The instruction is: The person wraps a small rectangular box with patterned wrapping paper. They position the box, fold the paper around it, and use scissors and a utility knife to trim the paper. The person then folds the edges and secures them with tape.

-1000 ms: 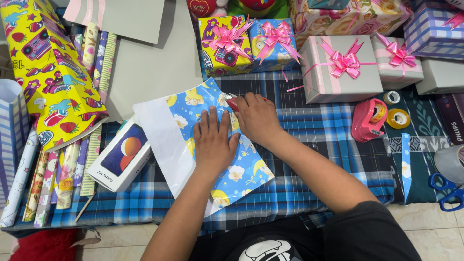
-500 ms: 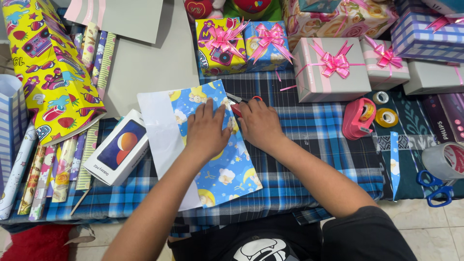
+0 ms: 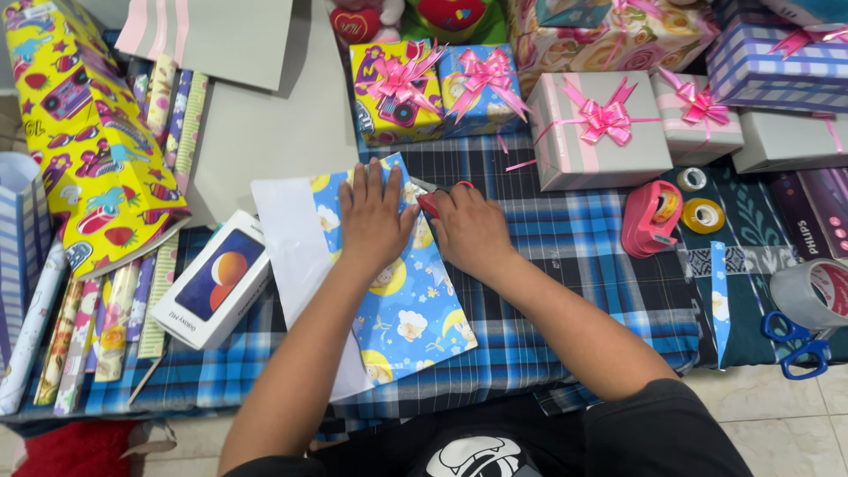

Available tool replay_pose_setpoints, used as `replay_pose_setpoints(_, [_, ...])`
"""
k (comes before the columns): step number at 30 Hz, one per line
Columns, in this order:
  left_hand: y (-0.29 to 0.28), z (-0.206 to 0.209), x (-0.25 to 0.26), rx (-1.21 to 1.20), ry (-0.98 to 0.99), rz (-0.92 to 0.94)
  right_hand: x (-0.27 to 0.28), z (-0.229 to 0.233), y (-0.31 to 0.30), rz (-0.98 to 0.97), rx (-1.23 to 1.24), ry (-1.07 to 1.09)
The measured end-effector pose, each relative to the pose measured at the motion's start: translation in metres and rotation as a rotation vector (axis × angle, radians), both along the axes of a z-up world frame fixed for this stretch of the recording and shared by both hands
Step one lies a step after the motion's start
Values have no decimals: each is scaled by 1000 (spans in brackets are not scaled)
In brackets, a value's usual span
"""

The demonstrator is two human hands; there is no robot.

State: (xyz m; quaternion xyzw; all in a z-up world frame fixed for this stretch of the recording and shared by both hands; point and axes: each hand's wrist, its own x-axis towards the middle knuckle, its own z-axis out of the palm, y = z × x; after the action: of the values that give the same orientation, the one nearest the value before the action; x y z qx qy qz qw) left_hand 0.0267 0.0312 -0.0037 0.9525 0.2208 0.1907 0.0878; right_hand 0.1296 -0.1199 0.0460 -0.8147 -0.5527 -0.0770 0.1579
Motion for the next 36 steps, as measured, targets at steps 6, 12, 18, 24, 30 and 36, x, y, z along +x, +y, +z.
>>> replay_pose_setpoints(6, [-5, -14, -3, -43, -28, 0, 0, 6, 0, -16, -54, 6])
replay_pose_setpoints(12, [-26, -9, -24, -68, 43, -32, -9, 7, -21, 18, -61, -18])
replay_pose_setpoints(18, [-29, -3, -24, -69, 35, -13, -13, 8, -21, 3, -95, 0])
replay_pose_setpoints(24, [-28, -5, -24, -75, 64, -13, -13, 6, -17, 5, -80, -29])
replay_pose_setpoints(30, [-27, -5, -24, -77, 76, -13, -12, 4, -16, 11, -80, -59])
replay_pose_setpoints(36, [-27, -5, -23, -82, 97, -10, -8, 1, -10, 13, -58, -96])
